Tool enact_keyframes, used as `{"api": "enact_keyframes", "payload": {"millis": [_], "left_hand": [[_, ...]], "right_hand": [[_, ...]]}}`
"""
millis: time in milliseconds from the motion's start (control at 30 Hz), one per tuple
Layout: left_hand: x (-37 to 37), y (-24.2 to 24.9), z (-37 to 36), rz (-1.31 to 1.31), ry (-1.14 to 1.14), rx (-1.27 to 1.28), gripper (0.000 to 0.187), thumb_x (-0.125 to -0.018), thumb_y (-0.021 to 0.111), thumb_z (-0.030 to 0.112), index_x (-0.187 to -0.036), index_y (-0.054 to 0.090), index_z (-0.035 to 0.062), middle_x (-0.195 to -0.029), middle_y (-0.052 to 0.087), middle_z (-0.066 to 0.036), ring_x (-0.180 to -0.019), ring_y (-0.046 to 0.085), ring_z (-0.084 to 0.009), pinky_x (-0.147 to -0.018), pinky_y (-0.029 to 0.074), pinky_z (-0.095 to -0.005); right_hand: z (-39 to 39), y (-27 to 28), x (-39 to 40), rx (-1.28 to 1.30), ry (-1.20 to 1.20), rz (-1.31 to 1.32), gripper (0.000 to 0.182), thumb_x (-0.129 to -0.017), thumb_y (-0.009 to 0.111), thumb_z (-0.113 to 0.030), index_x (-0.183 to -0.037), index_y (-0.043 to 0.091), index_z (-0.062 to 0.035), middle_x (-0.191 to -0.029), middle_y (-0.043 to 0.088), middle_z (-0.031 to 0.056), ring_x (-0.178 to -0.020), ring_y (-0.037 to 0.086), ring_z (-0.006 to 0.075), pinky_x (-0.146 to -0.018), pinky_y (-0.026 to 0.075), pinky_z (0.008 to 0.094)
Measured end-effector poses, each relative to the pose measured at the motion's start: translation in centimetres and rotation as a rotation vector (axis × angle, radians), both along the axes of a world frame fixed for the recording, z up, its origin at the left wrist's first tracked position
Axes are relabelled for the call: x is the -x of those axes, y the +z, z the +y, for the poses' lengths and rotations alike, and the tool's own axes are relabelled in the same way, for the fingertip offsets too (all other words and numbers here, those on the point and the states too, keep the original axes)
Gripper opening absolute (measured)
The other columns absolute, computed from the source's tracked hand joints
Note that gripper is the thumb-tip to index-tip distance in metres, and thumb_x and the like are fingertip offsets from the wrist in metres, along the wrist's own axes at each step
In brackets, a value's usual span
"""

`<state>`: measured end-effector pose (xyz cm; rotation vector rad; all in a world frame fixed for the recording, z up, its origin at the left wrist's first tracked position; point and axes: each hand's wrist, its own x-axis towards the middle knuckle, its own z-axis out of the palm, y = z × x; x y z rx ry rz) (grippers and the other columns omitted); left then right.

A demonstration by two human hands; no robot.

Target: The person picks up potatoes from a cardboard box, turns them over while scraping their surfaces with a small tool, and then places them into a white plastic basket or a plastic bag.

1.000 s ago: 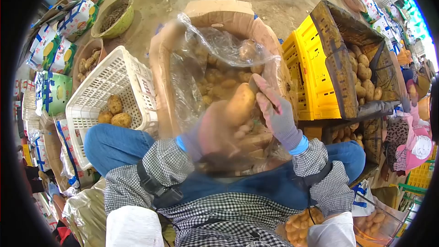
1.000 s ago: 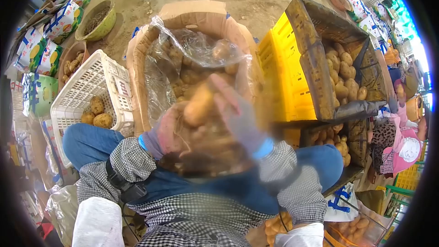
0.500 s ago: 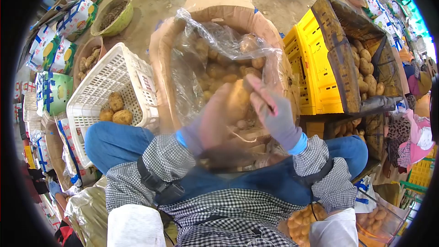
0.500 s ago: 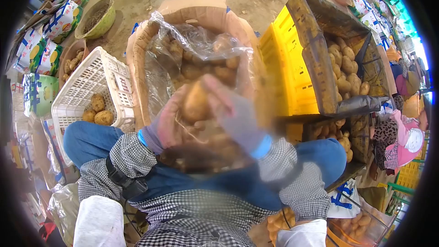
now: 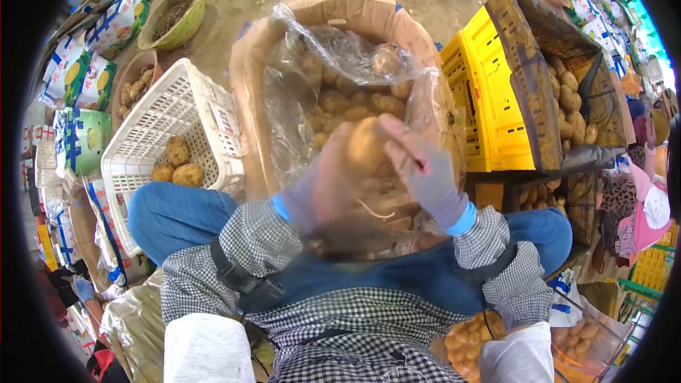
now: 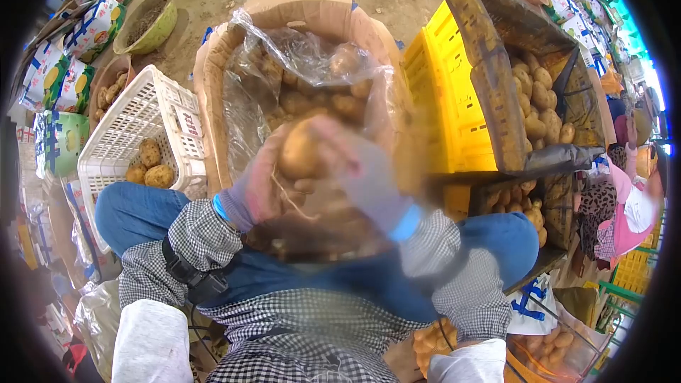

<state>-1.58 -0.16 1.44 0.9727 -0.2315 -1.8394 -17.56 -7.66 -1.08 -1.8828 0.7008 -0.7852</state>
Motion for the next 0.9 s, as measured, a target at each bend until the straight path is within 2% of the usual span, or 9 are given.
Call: {"api": "enact_keyframes", "payload": {"millis": [233, 267, 300, 333, 467, 633, 700, 767, 900], "left_hand": [[-0.9, -1.0, -0.7, 0.267, 0.070, -0.067, 0.044, -0.099, 0.039, 0.051, -0.129, 0.051, 0.0217, -0.101, 0.061, -0.004, -0.080, 0.059, -0.0195, -0.068, 0.053, -0.0375], [-0.8, -1.2, -0.5, 0.399, 0.087, -0.162, 0.043, -0.099, 0.039, 0.050, -0.129, 0.051, 0.0216, -0.102, 0.061, -0.005, -0.079, 0.059, -0.0197, -0.067, 0.053, -0.0365], [-0.6, -3.1, 0.3, 0.027, 0.075, 0.056, 0.041, -0.100, 0.040, 0.048, -0.129, 0.051, 0.0217, -0.103, 0.061, -0.006, -0.079, 0.058, -0.0187, -0.065, 0.051, -0.0344], [-0.2, -3.4, 0.7, -0.388, 0.092, 0.202, 0.039, -0.100, 0.041, 0.045, -0.129, 0.052, 0.0219, -0.104, 0.060, -0.007, -0.080, 0.058, -0.0178, -0.063, 0.050, -0.0322], [-1.6, -3.4, 0.0, 0.483, 0.033, -0.019, 0.039, -0.100, 0.043, 0.043, -0.130, 0.051, 0.0189, -0.108, 0.060, -0.010, -0.085, 0.060, -0.0194, -0.069, 0.052, -0.0333], [1.8, -5.2, 1.3, -0.271, 0.345, 0.287, 0.048, -0.100, 0.040, 0.045, -0.132, 0.049, 0.0097, -0.121, 0.058, -0.014, -0.104, 0.060, -0.0262, -0.087, 0.052, -0.0378], [1.5, -3.2, 1.1, 0.010, 0.292, 0.196, 0.051, -0.100, 0.040, 0.047, -0.133, 0.048, 0.0085, -0.124, 0.057, -0.014, -0.109, 0.059, -0.0263, -0.090, 0.051, -0.0387], [1.9, -4.9, 1.3, -0.197, 0.354, 0.422, 0.052, -0.100, 0.041, 0.049, -0.134, 0.048, 0.0108, -0.125, 0.057, -0.012, -0.109, 0.058, -0.0247, -0.089, 0.050, -0.0382], [1.8, -3.7, 0.4, -0.049, 0.372, -0.043, 0.048, -0.098, 0.044, 0.052, -0.133, 0.050, 0.0203, -0.121, 0.059, -0.003, -0.105, 0.057, -0.0187, -0.083, 0.050, -0.0353]], "right_hand": [[0.5, -1.0, 0.1, 0.267, 0.165, -0.001, 0.040, -0.093, 0.061, -0.009, -0.133, 0.057, -0.0054, -0.091, 0.065, 0.0009, -0.067, 0.056, 0.0062, -0.062, 0.046, 0.0212], [0.6, -0.2, -0.3, -0.059, 0.085, -0.086, 0.040, -0.093, 0.061, -0.008, -0.133, 0.057, -0.0058, -0.088, 0.064, 0.0001, -0.066, 0.054, 0.0058, -0.061, 0.044, 0.0206], [0.6, 1.2, -0.5, -0.377, 0.001, -0.171, 0.041, -0.092, 0.061, -0.007, -0.133, 0.057, -0.0062, -0.085, 0.063, -0.0007, -0.065, 0.052, 0.0054, -0.060, 0.043, 0.0200], [0.5, 0.7, -0.4, -0.303, -0.005, -0.114, 0.040, -0.093, 0.060, -0.007, -0.133, 0.057, -0.0052, -0.089, 0.063, 0.0008, -0.070, 0.053, 0.0062, -0.063, 0.044, 0.0206], [1.0, 0.5, 0.3, 0.005, 0.126, 0.122, 0.040, -0.094, 0.057, -0.005, -0.133, 0.054, -0.0009, -0.119, 0.062, 0.0088, -0.100, 0.058, 0.0108, -0.078, 0.052, 0.0261], [0.8, -1.9, 0.3, -0.077, 0.040, -0.041, 0.045, -0.087, 0.061, 0.000, -0.132, 0.057, -0.0065, -0.116, 0.067, 0.0106, -0.097, 0.065, 0.0117, -0.076, 0.053, 0.0278], [1.6, -0.4, 0.4, 0.385, 0.152, 0.142, 0.049, -0.083, 0.062, 0.002, -0.130, 0.060, -0.0108, -0.107, 0.070, 0.0101, -0.083, 0.068, 0.0158, -0.073, 0.053, 0.0273], [1.2, -0.8, 0.2, 0.265, 0.077, 0.075, 0.048, -0.083, 0.062, 0.002, -0.130, 0.061, -0.0106, -0.107, 0.070, 0.0102, -0.083, 0.068, 0.0172, -0.073, 0.053, 0.0273], [1.3, -0.8, 0.1, 0.370, 0.008, 0.046, 0.047, -0.082, 0.062, 0.003, -0.128, 0.062, -0.0103, -0.106, 0.070, 0.0104, -0.085, 0.069, 0.0200, -0.074, 0.054, 0.0290]]}}
